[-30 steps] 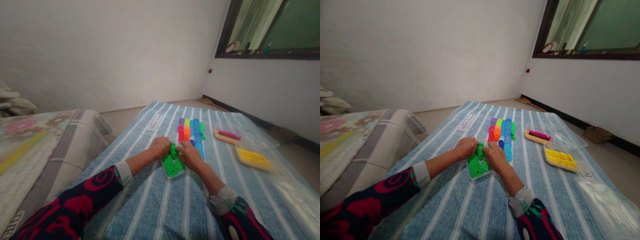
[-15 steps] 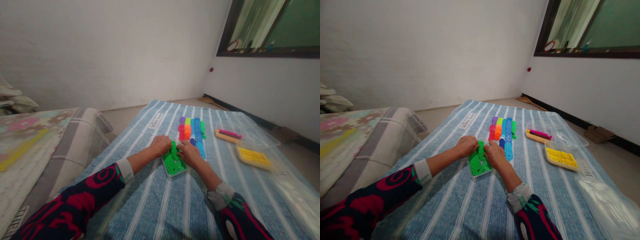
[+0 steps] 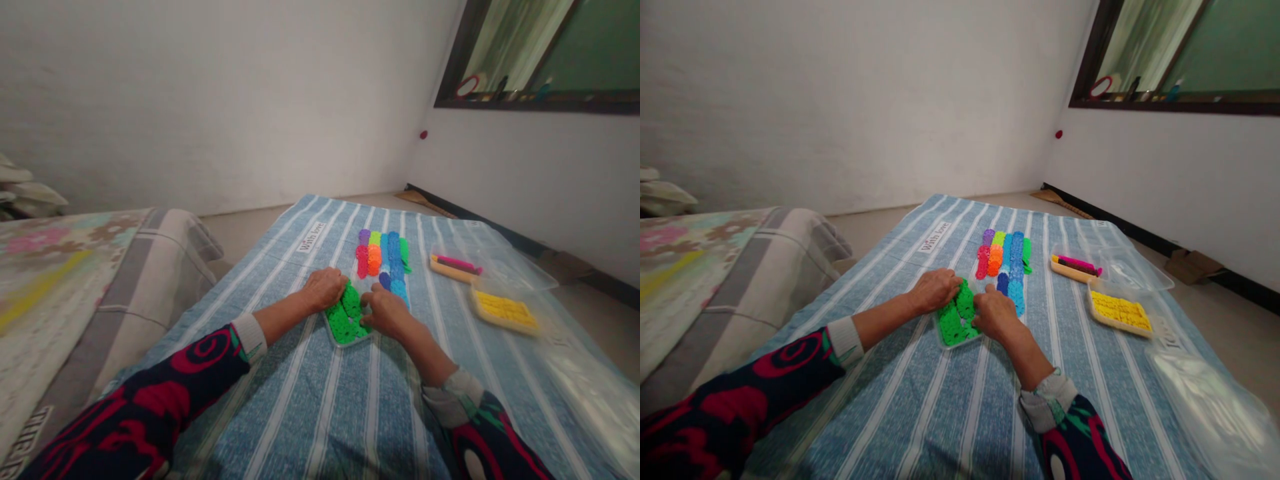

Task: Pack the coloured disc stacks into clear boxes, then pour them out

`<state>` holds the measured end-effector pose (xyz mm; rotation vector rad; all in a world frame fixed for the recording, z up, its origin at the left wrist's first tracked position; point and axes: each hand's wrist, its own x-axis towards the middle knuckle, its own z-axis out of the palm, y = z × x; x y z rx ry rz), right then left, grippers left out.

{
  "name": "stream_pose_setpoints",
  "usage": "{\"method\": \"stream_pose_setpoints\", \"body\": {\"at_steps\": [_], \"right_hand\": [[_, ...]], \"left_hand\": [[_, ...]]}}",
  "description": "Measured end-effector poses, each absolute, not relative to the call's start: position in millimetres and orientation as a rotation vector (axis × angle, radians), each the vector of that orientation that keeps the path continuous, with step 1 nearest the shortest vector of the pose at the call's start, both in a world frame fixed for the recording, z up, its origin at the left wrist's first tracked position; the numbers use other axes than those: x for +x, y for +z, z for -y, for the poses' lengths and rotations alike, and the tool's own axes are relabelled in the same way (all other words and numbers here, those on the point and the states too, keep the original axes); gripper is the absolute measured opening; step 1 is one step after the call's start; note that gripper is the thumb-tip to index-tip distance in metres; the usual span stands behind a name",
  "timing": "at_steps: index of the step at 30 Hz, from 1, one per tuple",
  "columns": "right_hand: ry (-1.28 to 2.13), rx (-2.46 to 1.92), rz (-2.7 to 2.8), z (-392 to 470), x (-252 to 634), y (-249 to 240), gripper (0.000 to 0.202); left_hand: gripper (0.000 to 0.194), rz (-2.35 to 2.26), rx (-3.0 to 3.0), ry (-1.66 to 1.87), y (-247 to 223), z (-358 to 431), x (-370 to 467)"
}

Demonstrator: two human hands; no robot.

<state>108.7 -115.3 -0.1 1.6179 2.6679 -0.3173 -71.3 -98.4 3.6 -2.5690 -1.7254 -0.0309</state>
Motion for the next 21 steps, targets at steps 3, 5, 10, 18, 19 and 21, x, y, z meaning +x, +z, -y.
{"method": "stream_pose_setpoints", "body": {"at_steps": [3,5,10,18,19,21], "right_hand": [[-0.311,1.605,-2.597,118,105,2,0.039],[-0.304,1.584,-2.579,119,102,3,0.041],[-0.277,1.523,-2.556,120,97,7,0.040],[-0.311,1.540,-2.555,115,100,2,0.032],[-0.326,1.541,-2.579,115,102,0,0.030],[-0.359,1.551,-2.620,112,106,-3,0.026]], "left_hand": [[0.024,1.692,-2.552,-0.053,6,103,-71],[0.026,1.692,-2.556,-0.059,7,108,-71],[0.022,1.657,-2.621,-0.156,6,121,-70],[0.018,1.646,-2.666,-0.200,-5,122,-63],[0.017,1.641,-2.669,-0.181,-7,122,-62],[0.016,1.639,-2.674,-0.154,-10,122,-61]]}}
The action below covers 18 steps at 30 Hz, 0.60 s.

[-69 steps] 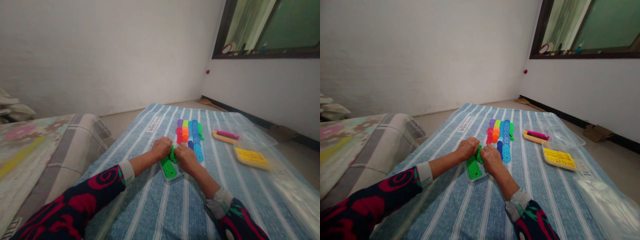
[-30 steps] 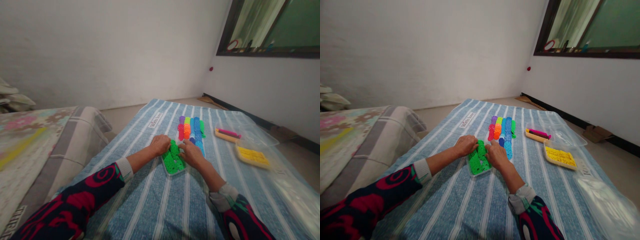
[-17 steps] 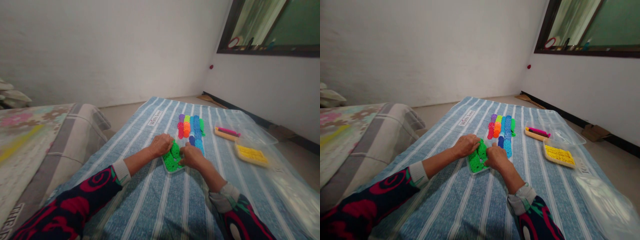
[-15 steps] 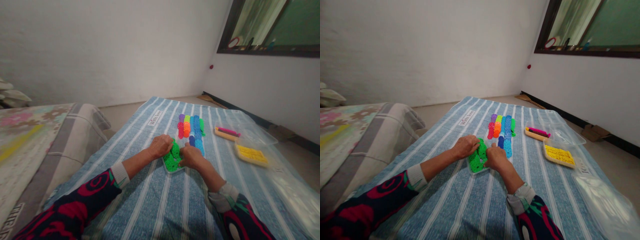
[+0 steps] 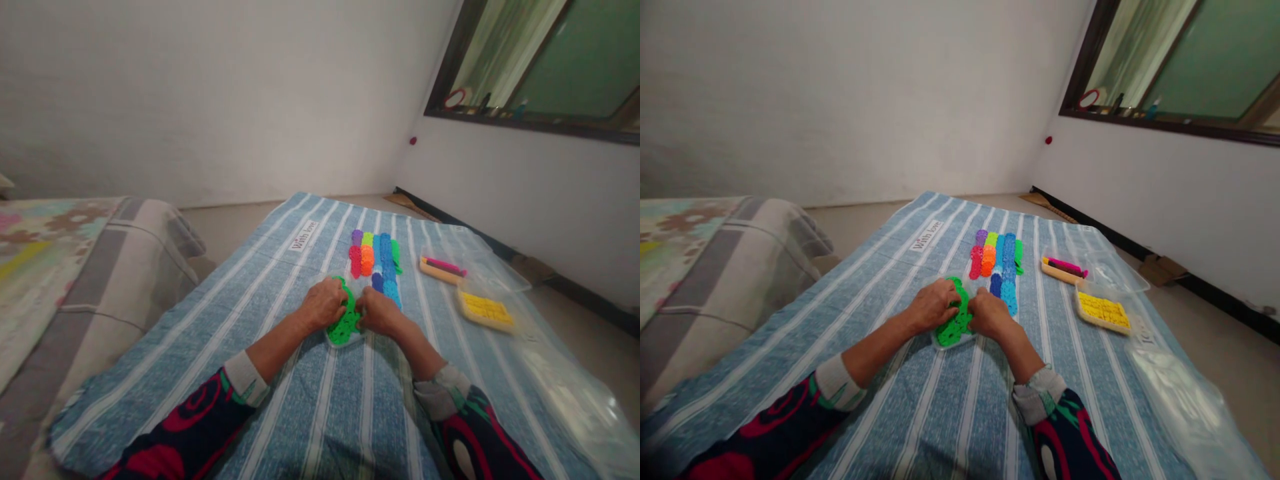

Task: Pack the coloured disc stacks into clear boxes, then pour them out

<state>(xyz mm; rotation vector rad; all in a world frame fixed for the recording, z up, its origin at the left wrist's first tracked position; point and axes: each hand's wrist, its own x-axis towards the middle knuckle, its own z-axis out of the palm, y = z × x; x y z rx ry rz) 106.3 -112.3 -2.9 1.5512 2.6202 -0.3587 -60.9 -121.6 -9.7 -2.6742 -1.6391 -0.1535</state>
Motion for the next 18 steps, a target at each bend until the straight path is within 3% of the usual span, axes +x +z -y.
{"method": "stream_pose_setpoints", "body": {"at_steps": [6,15,18], "right_hand": [[-0.425,1.568,-2.742,107,111,-12,0.020],[-0.319,1.589,-2.737,110,105,-5,0.018],[-0.333,1.581,-2.724,110,105,-5,0.020]], "left_hand": [[0.016,1.722,-2.649,-0.288,-16,122,-63],[0.020,1.714,-2.429,-1.124,-26,120,-91],[0.020,1.591,-2.381,-1.254,-32,118,-100]]}}
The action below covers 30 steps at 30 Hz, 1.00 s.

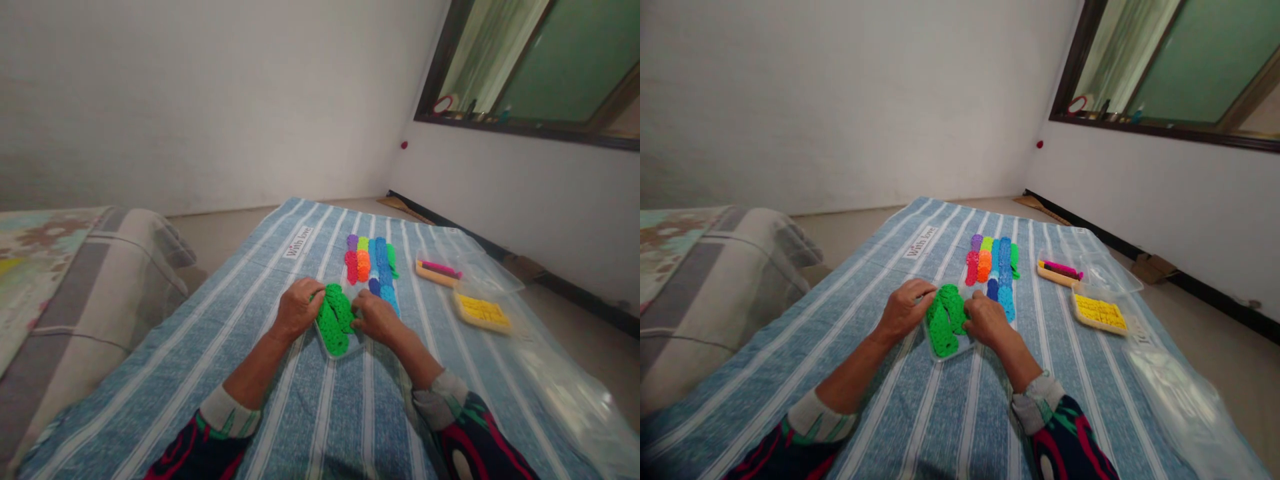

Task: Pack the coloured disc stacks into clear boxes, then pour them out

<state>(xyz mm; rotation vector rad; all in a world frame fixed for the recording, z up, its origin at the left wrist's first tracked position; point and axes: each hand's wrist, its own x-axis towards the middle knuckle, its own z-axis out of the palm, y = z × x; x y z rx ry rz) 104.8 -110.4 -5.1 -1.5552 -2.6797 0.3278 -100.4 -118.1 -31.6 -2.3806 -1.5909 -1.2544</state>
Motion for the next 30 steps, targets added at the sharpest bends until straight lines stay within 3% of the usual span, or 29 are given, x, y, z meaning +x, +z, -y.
{"method": "stream_pose_setpoints", "body": {"at_steps": [4,14,30], "right_hand": [[0.321,-1.563,2.675,112,105,-6,0.021],[0.331,-1.577,2.708,110,104,-3,0.026],[0.232,-1.577,2.724,106,101,-9,0.025]], "left_hand": [[0.022,1.475,-2.443,-1.172,-34,117,-103],[0.026,1.570,-2.707,-0.495,-16,113,-81],[0.028,1.480,-2.635,-0.887,-36,104,-98]]}}
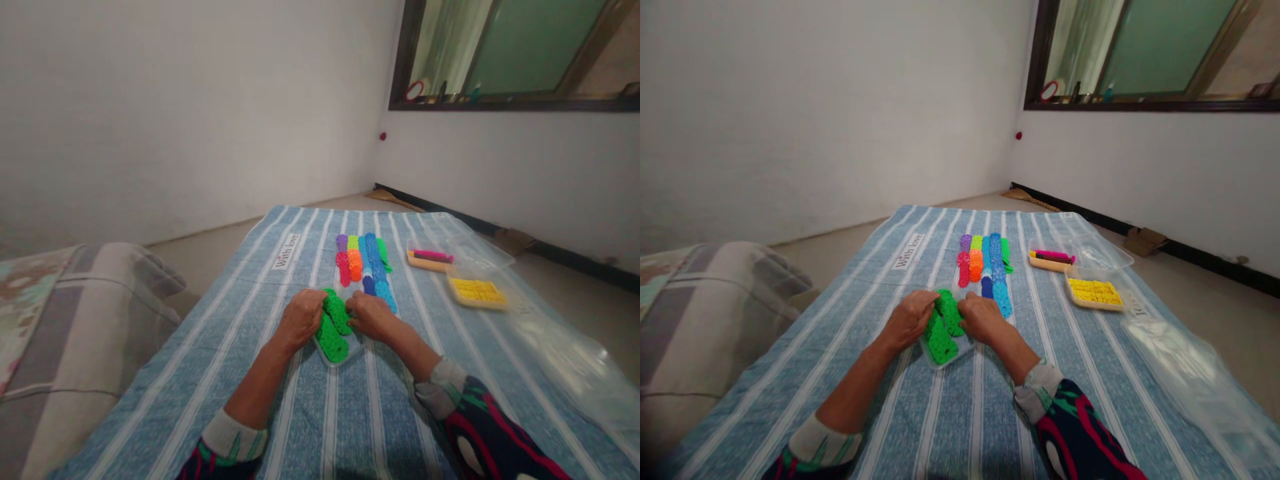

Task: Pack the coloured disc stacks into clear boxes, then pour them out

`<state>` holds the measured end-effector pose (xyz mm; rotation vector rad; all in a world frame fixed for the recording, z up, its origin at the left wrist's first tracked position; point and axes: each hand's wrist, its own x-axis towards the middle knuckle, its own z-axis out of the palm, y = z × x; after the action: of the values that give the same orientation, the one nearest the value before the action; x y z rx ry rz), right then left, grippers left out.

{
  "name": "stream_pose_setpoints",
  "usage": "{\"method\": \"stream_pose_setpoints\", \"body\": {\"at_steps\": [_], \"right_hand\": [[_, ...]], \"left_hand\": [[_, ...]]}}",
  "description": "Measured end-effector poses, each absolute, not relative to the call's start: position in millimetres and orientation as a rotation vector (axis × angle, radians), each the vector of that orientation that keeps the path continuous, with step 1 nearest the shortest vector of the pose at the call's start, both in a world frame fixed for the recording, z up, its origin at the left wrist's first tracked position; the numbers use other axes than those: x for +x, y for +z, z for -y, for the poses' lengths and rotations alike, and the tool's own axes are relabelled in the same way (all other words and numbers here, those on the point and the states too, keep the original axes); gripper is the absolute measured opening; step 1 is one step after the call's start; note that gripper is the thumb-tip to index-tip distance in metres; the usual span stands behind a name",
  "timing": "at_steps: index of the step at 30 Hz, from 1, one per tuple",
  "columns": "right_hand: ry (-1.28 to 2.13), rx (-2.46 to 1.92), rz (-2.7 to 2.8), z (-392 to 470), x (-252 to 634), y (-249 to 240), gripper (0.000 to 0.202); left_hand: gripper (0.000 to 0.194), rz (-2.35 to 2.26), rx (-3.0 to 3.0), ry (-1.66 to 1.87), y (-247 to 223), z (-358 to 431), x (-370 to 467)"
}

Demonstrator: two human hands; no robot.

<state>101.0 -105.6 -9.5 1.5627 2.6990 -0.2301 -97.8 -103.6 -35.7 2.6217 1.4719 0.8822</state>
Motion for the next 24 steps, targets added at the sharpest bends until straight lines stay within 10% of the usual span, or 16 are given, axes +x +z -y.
{"method": "stream_pose_setpoints", "body": {"at_steps": [24], "right_hand": [[-0.297,1.596,-2.730,109,97,-6,0.027]], "left_hand": [[0.018,-1.581,2.466,1.337,-30,120,-114]]}}
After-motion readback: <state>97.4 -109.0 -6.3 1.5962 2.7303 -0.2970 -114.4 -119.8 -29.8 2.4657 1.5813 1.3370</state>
